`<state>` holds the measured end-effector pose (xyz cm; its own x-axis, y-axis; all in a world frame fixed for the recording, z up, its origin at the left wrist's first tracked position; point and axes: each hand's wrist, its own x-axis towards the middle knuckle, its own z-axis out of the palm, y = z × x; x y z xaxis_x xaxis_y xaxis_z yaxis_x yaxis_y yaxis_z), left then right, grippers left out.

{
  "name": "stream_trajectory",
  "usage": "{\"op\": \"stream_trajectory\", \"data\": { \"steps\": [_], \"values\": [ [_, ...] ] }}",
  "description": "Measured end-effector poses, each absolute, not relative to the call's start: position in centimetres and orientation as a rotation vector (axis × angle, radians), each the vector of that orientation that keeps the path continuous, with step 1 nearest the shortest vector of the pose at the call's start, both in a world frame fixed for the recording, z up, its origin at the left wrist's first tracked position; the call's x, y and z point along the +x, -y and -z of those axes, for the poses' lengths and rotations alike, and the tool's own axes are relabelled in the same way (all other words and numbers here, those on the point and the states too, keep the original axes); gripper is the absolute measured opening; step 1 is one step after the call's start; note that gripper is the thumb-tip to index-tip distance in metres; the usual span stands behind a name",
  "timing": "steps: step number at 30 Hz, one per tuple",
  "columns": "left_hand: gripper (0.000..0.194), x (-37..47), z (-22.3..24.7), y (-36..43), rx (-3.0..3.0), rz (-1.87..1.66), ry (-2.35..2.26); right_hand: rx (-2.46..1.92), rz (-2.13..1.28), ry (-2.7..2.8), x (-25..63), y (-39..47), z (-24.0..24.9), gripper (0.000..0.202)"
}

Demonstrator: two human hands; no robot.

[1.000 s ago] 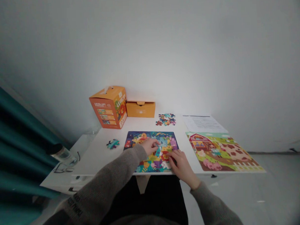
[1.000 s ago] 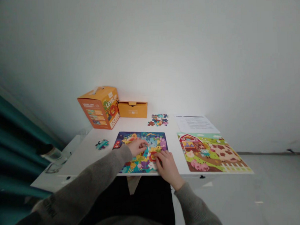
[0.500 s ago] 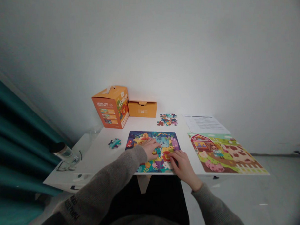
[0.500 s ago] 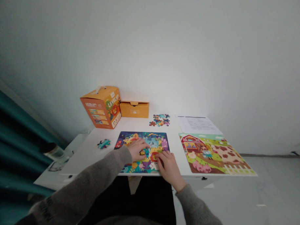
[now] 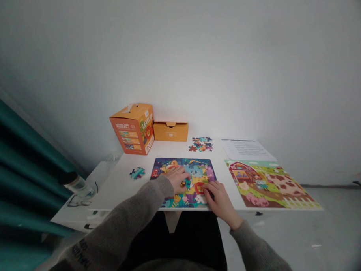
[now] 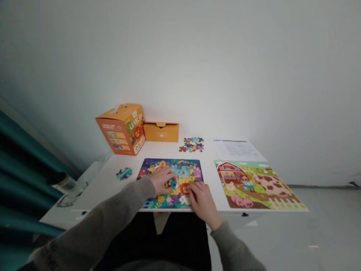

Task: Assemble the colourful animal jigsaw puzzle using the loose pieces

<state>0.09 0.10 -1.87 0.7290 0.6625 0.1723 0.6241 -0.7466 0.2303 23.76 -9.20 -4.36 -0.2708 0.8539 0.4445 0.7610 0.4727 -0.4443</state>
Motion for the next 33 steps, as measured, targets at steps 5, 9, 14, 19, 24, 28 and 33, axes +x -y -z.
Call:
{"op": "stream_trajectory", "data": {
  "steps": [5,9,14,19,24,28,33],
  "values": [
    [0.027,-0.7,2.3,-0.2,2.728,-0.381,-0.991,-1.354,-0.178,2.087,23.8,9.3,4.2,0.018],
    [0.026,-0.7,2.4,-0.1,2.716,-0.400,-0.981,-1.353,-0.161,2.089,23.8,9.2,4.2,0.018],
    [0.026,-0.6,2.3,0.2,2.721,-0.415,-0.978,-1.352,-0.178,2.091,23.8,9.2,4.3,0.018],
    [0.026,-0.8,2.0,0.5,2.735,-0.426,-0.971,-1.353,-0.182,2.087,23.8,9.2,4.3,0.020],
    [0.031,-3.1,1.3,0.4,2.652,-0.647,-1.123,-1.347,-0.193,2.094,23.9,9.2,4.4,0.018],
    [0.018,-7.8,0.7,-0.3,2.582,-0.741,-1.296,-1.345,-0.186,2.102,23.9,9.1,4.6,0.017],
    [0.017,-13.9,1.9,-0.5,2.530,-0.820,-1.549,-1.331,-0.158,2.108,24.0,8.9,4.9,0.017]
  ]
}}
